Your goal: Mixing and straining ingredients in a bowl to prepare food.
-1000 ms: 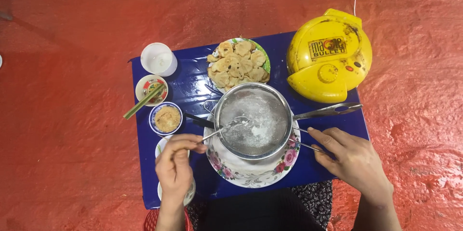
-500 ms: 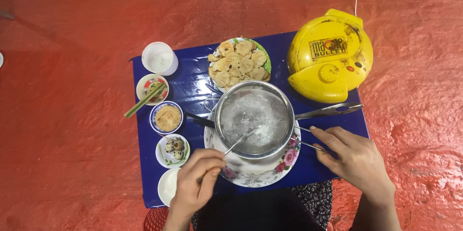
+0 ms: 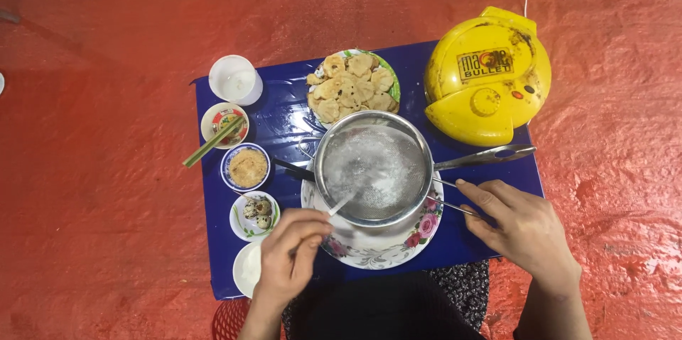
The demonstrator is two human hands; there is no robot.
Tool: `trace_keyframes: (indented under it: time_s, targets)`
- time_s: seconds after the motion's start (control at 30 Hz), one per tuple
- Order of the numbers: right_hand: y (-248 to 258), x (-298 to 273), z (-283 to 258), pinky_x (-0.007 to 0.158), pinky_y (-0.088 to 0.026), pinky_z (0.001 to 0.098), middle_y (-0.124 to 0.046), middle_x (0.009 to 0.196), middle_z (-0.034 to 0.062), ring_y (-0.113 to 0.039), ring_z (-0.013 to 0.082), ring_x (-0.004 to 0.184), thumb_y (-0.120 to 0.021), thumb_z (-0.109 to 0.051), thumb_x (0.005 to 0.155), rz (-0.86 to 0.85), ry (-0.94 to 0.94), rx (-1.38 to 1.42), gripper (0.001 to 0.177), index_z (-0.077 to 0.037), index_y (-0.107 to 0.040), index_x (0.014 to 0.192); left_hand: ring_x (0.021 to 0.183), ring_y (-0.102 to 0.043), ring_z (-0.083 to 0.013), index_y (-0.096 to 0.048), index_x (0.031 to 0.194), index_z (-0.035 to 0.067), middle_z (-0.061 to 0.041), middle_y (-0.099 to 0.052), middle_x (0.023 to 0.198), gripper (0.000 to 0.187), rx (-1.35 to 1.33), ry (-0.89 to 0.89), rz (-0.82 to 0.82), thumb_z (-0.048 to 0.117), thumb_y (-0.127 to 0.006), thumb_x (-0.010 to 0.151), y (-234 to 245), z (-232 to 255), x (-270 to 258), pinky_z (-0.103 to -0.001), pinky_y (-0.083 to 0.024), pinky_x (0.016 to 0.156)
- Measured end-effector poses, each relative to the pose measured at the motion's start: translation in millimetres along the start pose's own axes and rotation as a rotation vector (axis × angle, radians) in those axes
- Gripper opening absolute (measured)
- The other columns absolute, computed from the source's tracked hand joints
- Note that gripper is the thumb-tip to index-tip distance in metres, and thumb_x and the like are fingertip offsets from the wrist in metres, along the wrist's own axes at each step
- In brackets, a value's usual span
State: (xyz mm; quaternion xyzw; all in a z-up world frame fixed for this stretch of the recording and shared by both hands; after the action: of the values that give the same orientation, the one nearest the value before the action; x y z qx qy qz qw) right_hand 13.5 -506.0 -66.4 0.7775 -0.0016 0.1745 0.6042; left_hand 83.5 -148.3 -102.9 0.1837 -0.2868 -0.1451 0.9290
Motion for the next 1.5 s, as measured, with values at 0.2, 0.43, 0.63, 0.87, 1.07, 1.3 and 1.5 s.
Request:
trace_keyframes:
  time_s: [0.2,0.43,0.63,0.87,1.07,1.3,1.5]
  targets:
    - [3.2,1.7,-1.5,0.061,-0.053,0.0327,-0.069,0.098,0.0014,-0.066,0.0167,0.073,-0.074,-0.024,0.093,0.036,0.019,-0.011,0.041,-0.014,-0.067,0.133,0.096,-0.071,-0.0228,-0.072,0.098,0.003,-0.013,-0.071,0.102,0.030,0.029,0.067,0.098,0.021,-0.050,0.105,11.2,20.2,19.4,-0.030,-0.058,0.082]
    - [8.5,5.5,-0.2,0.057,-0.051,0.0334,-0.068,0.100,-0.0001,-0.066,0.0159,0.077,-0.072,-0.027,0.096,0.057,0.010,-0.047,0.039,-0.017,-0.068,0.133,0.097,-0.070,-0.0229,-0.071,0.097,0.006,-0.011,-0.072,0.104,0.022,0.009,0.048,0.069,0.014,-0.052,0.102,9.0,13.2,17.8,-0.033,-0.058,0.085]
    - [17.0,7.8,2.1,0.058,-0.051,0.0330,-0.070,0.100,-0.0009,-0.066,0.0161,0.074,-0.074,-0.026,0.094,0.038,-0.020,-0.004,0.037,-0.019,-0.070,0.130,0.086,-0.073,-0.0209,-0.071,0.097,0.004,-0.014,-0.071,0.102,0.028,-0.063,0.086,0.077,0.021,-0.050,0.105,22.0,25.8,26.6,-0.029,-0.063,0.075]
    - [18.1,10.8,8.9,0.072,-0.054,0.0297,-0.071,0.108,0.0000,-0.070,0.0141,0.088,-0.074,-0.027,0.091,-0.044,-0.081,0.184,0.043,-0.018,-0.069,0.133,0.078,-0.072,-0.0161,-0.071,0.098,0.007,-0.011,-0.069,0.105,0.032,-0.181,0.115,0.082,0.027,-0.047,0.108,17.9,21.5,17.2,-0.027,-0.064,0.071]
    - [26.3,9.0,5.7,0.080,-0.055,0.0257,-0.074,0.111,0.0089,-0.069,0.0108,0.084,-0.078,-0.011,0.088,0.017,-0.120,0.309,0.044,-0.005,-0.070,0.131,0.062,-0.067,-0.0194,-0.066,0.094,0.004,-0.013,-0.065,0.091,0.026,-0.778,0.148,0.597,0.022,-0.058,0.110,79.2,25.6,-6.4,-0.025,-0.063,0.053]
    - [6.7,-6.3,7.4,0.068,-0.048,0.0247,-0.071,0.106,0.0049,-0.051,0.0123,0.062,-0.082,-0.011,0.087,-0.029,-0.194,0.318,0.045,-0.007,-0.074,0.131,0.052,-0.058,-0.0167,-0.061,0.087,0.003,-0.015,-0.059,0.086,0.034,-0.294,0.358,0.657,0.029,-0.055,0.109,138.7,28.7,-79.0,-0.024,-0.055,0.051]
    - [-6.2,-22.3,17.5,0.069,-0.042,0.0241,-0.067,0.106,0.0074,-0.042,0.0126,0.062,-0.081,-0.003,0.093,-0.027,-0.255,0.286,0.046,-0.005,-0.074,0.137,0.058,-0.064,-0.0131,-0.066,0.085,0.002,-0.010,-0.066,0.078,0.030,0.126,0.507,0.364,0.015,-0.050,0.107,145.2,29.3,-105.8,-0.022,-0.055,0.053]
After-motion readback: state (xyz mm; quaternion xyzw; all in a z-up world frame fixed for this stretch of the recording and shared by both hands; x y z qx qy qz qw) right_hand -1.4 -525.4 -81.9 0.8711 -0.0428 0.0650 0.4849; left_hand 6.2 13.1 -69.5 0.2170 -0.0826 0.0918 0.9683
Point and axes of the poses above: each hand's wrist, its own x-axis towards the middle knuckle, its own y-axis out of the back of the hand, z = x × y, the point moved 1 cm from there along x, towards the middle knuckle
